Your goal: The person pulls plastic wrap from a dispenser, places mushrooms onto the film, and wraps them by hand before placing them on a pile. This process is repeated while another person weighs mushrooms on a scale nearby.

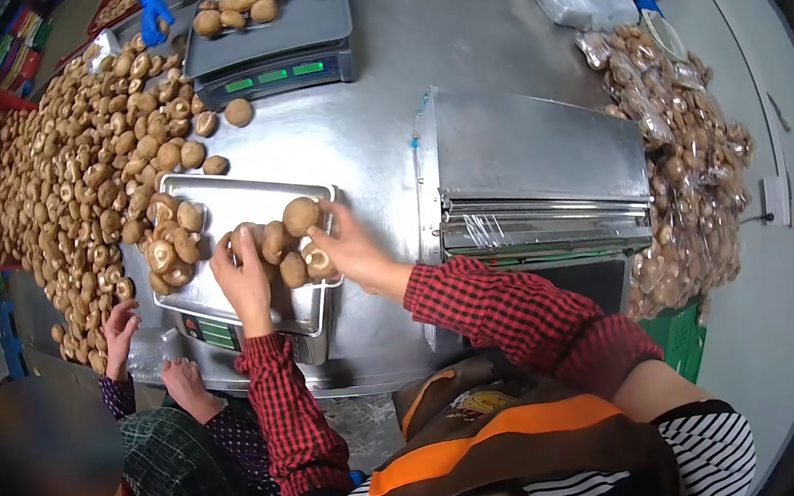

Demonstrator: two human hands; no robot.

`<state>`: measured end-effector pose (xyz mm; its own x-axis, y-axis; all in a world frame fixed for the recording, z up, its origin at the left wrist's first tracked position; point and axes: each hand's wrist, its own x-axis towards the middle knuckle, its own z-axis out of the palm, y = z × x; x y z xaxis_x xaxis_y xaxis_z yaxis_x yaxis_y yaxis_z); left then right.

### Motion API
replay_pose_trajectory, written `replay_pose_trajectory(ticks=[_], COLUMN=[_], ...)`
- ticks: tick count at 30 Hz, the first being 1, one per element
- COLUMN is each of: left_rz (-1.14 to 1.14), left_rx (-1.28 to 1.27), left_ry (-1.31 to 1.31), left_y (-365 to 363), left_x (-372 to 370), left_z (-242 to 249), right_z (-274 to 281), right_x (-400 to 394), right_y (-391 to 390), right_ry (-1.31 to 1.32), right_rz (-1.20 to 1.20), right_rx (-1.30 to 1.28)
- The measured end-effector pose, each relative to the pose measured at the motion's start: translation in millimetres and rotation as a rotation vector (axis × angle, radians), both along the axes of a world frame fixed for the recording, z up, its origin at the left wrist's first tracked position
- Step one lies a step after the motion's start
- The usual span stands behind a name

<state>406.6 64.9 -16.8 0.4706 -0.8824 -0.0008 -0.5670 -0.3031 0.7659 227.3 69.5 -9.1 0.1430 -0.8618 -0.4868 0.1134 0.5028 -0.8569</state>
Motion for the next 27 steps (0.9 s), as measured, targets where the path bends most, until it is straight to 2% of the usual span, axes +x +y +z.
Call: replay_pose_trajectory(ticks=[1,3,7,9,11,12,13,14,15,17,19,20,21,23,25,26,27], left_rz=[0.009,0.059,0.076,0.065,0.122,0.109,0.083,0.068,0.055,0.086,-0.027,-0.071,-0.113,-0.276,-0.332,-0.369,-0.405], left_rx=[0.0,-0.019,-0.098,-0.11,-0.132,-0.163,-0.22,-0.258,-0.293,-0.269,-0.431,-0.407,-0.382,-0.335,-0.319,-0.296,-0.275], left_ry=[0.025,0.081,0.014,0.0,0.01,0.048,-0.018,-0.024,-0.026,-0.051,0.065,0.199,0.329,0.372,0.251,0.187,0.123], left_y=[3.6,16.9,30.5,31.4,29.9,30.4,27.6,25.9,24.2,17.0,3.8,-3.1,-9.7,-18.3,-38.5,-38.2,-32.6], left_x=[-1.8,-8.4,-19.5,-22.9,-34.0,-37.1,-34.8,-49.9,-64.3,-98.0,-140.0,-166.3,-192.3,-245.0,-295.8,-319.8,-343.5], left_z=[2.0,7.5,16.3,13.7,19.1,23.3,17.2,34.4,53.7,82.0,90.0,90.0,89.0,87.5,48.9,44.8,45.2], right_z=[-0.1,0.4,15.7,-1.2,10.9,16.8,18.4,18.6,19.9,50.7,77.3,80.8,76.7,70.7,57.6,71.7,61.4], right_x=[2.4,3.8,0.7,2.3,-2.9,-6.2,-12.9,-18.3,-22.0,-57.7,-107.0,-131.7,-157.5,-216.7,-275.7,-300.9,-321.3], right_y=[4.6,11.0,13.0,3.5,0.0,-0.4,-0.8,-3.0,-4.1,-7.4,-6.5,-8.6,-11.7,-13.1,-10.8,0.1,2.4], right_ry=[0.055,-0.133,-0.098,-0.094,-0.099,-0.065,-0.016,0.183,0.059,0.103,0.199,0.331,0.295,0.402,0.581,0.511,0.579], right_rz=[-0.003,-0.127,-0.148,-0.238,-0.305,-0.255,-0.212,-0.188,-0.309,-0.304,-0.368,-0.4,-0.468,-0.514,-0.546,-0.529,-0.626], right_rx=[-0.039,0.081,0.162,0.081,0.062,0.032,0.001,-0.055,-0.147,-0.225,-0.395,-0.444,-0.436,-0.444,-0.365,-0.255,-0.317])
